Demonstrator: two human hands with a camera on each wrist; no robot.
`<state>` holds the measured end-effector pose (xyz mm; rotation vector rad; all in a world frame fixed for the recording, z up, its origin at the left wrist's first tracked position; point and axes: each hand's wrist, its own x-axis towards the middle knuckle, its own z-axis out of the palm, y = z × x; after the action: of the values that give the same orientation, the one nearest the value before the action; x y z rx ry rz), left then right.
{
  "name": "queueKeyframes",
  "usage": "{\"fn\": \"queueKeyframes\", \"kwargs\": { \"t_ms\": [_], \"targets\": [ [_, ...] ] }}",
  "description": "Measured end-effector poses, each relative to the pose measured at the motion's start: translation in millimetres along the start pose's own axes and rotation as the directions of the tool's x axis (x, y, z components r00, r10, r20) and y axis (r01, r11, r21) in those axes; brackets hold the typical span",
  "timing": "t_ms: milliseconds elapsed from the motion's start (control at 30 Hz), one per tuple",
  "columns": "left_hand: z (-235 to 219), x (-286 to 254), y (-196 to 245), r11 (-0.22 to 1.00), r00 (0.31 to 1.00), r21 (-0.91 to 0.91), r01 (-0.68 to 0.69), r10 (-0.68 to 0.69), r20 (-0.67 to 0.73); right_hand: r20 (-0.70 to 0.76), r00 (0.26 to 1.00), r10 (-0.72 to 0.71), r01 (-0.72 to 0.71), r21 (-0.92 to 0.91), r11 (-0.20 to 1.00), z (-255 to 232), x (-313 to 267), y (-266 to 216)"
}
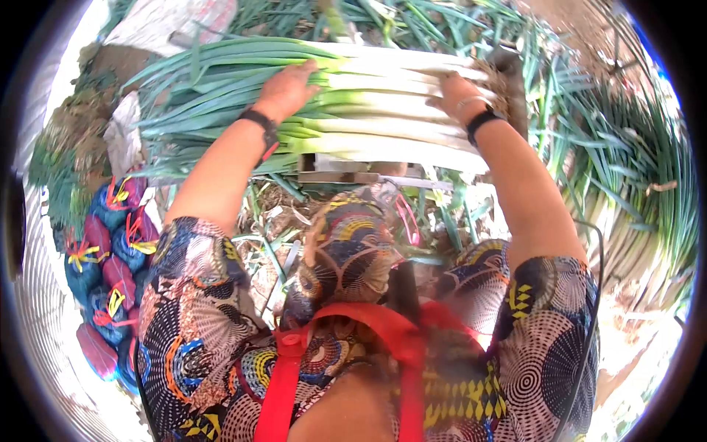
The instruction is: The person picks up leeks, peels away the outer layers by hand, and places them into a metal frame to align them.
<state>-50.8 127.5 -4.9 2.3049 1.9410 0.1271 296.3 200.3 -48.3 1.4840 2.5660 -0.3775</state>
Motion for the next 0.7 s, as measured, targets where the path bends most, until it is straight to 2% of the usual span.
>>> {"fn": "queueKeyframes", "kwargs": {
  "t_ms": [67, 133, 167, 200, 267, 367, 433, 467, 500, 533, 567, 600, 633, 667, 700],
  "targets": [
    [-18.8, 9.1, 8.0, 0.998, 0.991, -0.047, 0.029, -0.022, 0.128, 0.023, 0.998, 0.059, -0.059, 0.035, 0.998, 1.7, 0.4, -0.5],
    [-41.6, 33.6, 22.5, 0.996, 0.965, 0.085, -0.02, -0.003, 0.263, -0.021, 0.998, 0.058, -0.058, 0.021, 0.998, 1.2, -5.1, -4.1],
    [-47.9, 35.6, 31.6, 0.992, 0.993, 0.107, -0.061, 0.049, 0.11, -0.011, 0.998, 0.069, -0.069, -0.013, 0.998, 0.9, -5.9, -5.2],
    [-53.4, 41.4, 37.5, 0.998, 0.996, 0.057, -0.039, 0.034, 0.078, -0.003, 0.996, 0.087, -0.087, -0.046, 0.995, -0.1, -6.5, -6.4],
    [-44.4, 56.7, 30.3, 0.987, 0.996, 0.158, -0.007, -0.008, 0.093, -0.006, 0.997, 0.076, -0.076, -0.026, 0.997, -2.3, -8.0, -7.2],
    [-33.5, 64.2, -25.6, 0.992, 0.983, 0.079, 0.099, -0.11, 0.144, -0.042, 0.998, 0.049, -0.05, -0.003, 0.999, 3.1, -6.7, -2.0],
    [-64.7, 42.6, -53.2, 0.954, 0.954, 0.231, 0.19, -0.235, 0.188, -0.015, 0.997, 0.069, -0.069, -0.011, 0.998, -2.0, -11.0, -6.9],
    [-71.0, 35.3, -78.6, 0.945, 0.938, 0.201, 0.258, -0.295, 0.181, -0.008, 0.997, 0.077, -0.077, 0.007, 0.997, -1.6, -8.4, -7.6],
    [-65.4, 21.8, -118.7, 0.953, 0.966, 0.223, 0.208, -0.236, 0.107, 0.005, 0.996, 0.086, -0.086, 0.021, 0.996, -1.4, -8.6, -7.3],
    [-64.4, 10.6, -152.8, 0.937, 0.942, 0.245, 0.248, -0.292, 0.166, 0.018, 0.995, 0.098, -0.099, 0.034, 0.995, -0.9, -9.1, -4.7],
    [-73.7, -16.8, -166.9, 0.934, 0.934, 0.304, 0.188, -0.266, 0.241, 0.011, 0.996, 0.09, -0.09, 0.026, 0.996, -2.2, -9.8, -5.6],
    [-65.6, -41.2, -188.8, 0.956, 0.969, 0.277, 0.097, -0.154, 0.193, -0.052, 0.999, -0.007, 0.011, 0.081, 0.997, 1.0, -8.7, -5.8],
    [-38.9, -65.2, -212.2, 0.908, 0.992, 0.413, 0.068, -0.107, 0.072, -0.116, 0.989, -0.093, 0.107, 0.123, 0.987, 4.5, -7.0, -2.4],
    [-42.1, -79.5, -186.1, 0.915, 0.99, 0.378, 0.138, -0.137, -0.03, -0.176, 0.972, -0.156, 0.185, 0.157, 0.97, 9.8, -9.6, 8.1],
    [-7.5, -76.2, -220.8, 0.924, 0.985, 0.342, 0.173, -0.154, -0.082, -0.288, 0.925, -0.247, 0.279, 0.073, 0.958, 38.2, 2.4, 28.7]
  ]
}}
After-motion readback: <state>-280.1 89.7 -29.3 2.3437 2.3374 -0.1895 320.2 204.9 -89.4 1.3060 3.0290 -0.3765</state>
